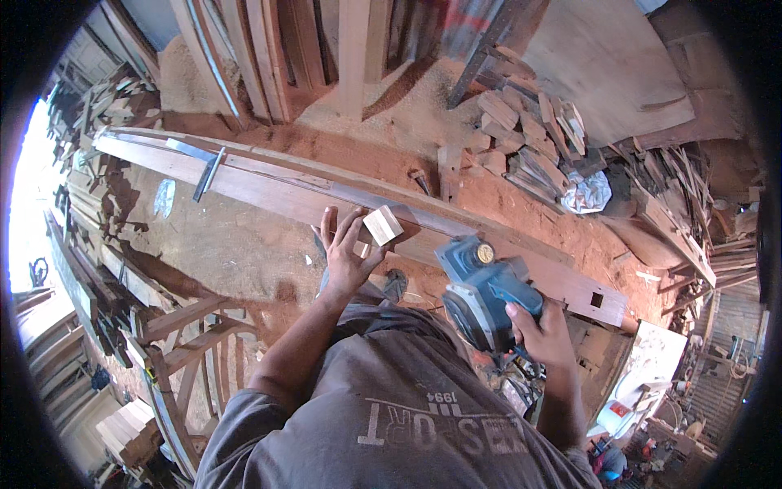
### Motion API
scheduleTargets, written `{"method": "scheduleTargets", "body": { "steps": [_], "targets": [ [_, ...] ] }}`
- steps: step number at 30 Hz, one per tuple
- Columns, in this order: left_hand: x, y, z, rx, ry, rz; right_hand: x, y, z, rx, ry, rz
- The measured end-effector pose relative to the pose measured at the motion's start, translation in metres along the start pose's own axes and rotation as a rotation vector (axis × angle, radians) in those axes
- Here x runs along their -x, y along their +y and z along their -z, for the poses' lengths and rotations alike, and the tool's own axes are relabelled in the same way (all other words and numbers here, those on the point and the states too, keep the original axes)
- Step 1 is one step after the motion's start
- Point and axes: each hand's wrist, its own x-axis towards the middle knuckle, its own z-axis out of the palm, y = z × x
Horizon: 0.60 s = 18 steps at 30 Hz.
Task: The person smooths a small wooden block using a handheld electric sander, then uses a hand chisel to trim and shape the block. The person applies glue to the block and continues chiseling to refine its edges.
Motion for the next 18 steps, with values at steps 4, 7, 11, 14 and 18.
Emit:
{"method": "scheduleTargets", "body": {
  "steps": [4, 7, 11, 14, 18],
  "targets": [
    [-0.001, 0.006, 0.003, -0.058, 0.005, -0.003, 0.024, -0.001, 0.011, 0.053, -0.017, -0.142],
    [0.004, 0.003, 0.006, -0.084, 0.008, 0.028, 0.038, 0.015, 0.017, 0.111, -0.071, -0.14],
    [0.003, 0.01, 0.026, -0.103, 0.016, 0.034, 0.048, 0.048, 0.023, 0.269, -0.155, -0.064],
    [0.011, 0.01, 0.046, 0.092, -0.037, 0.075, 0.058, 0.04, 0.02, 0.447, -0.2, -0.096],
    [0.033, 0.007, 0.067, 0.344, -0.156, 0.223, 0.061, 0.081, -0.007, 0.409, -0.213, -0.142]
  ]
}}
